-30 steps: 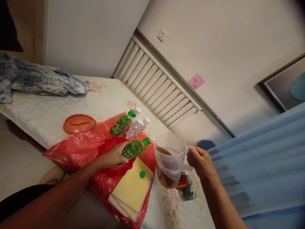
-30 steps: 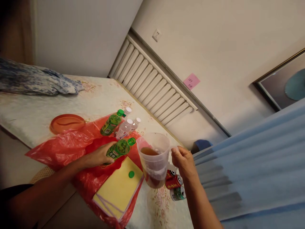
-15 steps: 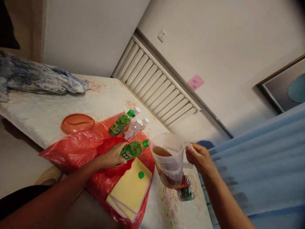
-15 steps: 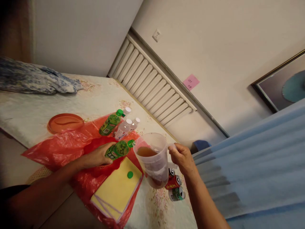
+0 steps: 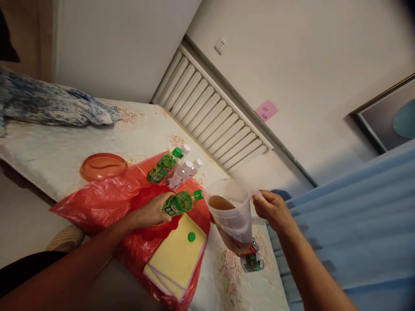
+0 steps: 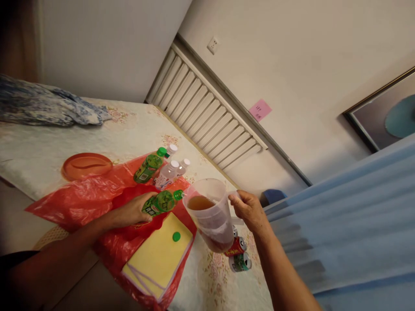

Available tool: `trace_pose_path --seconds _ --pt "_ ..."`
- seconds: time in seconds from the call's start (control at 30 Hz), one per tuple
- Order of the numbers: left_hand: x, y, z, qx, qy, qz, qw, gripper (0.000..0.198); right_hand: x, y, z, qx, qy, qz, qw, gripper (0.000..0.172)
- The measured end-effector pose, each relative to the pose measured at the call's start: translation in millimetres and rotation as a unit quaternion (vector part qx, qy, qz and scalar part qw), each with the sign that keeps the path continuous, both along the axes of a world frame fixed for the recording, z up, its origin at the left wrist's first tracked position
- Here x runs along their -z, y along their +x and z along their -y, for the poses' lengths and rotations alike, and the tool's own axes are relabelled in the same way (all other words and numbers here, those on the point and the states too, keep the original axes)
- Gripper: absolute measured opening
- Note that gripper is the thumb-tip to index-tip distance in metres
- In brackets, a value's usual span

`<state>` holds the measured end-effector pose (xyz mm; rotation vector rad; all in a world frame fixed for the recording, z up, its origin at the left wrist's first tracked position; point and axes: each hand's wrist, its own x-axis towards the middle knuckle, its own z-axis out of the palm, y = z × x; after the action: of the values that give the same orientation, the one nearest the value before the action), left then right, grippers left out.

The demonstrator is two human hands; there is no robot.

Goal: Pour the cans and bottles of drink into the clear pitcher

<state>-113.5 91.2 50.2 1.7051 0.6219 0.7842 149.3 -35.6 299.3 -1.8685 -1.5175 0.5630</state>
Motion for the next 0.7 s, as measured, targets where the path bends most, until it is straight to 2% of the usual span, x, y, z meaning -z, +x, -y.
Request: trace_pose_path --seconds 0.47,0.7 --pt "9.5 4.7 -4.1 -0.014 0.022 -0.006 1.0 0.06 -7.9 -6.4 -3.0 0.002 -0.016 0.04 0.999 0.05" --pt "6.3 3.9 -3.3 -0.016 0.025 -0.007 1.0 0.059 -8.9 -7.2 -3.3 0.005 -0.02 0.045 0.999 0.051"
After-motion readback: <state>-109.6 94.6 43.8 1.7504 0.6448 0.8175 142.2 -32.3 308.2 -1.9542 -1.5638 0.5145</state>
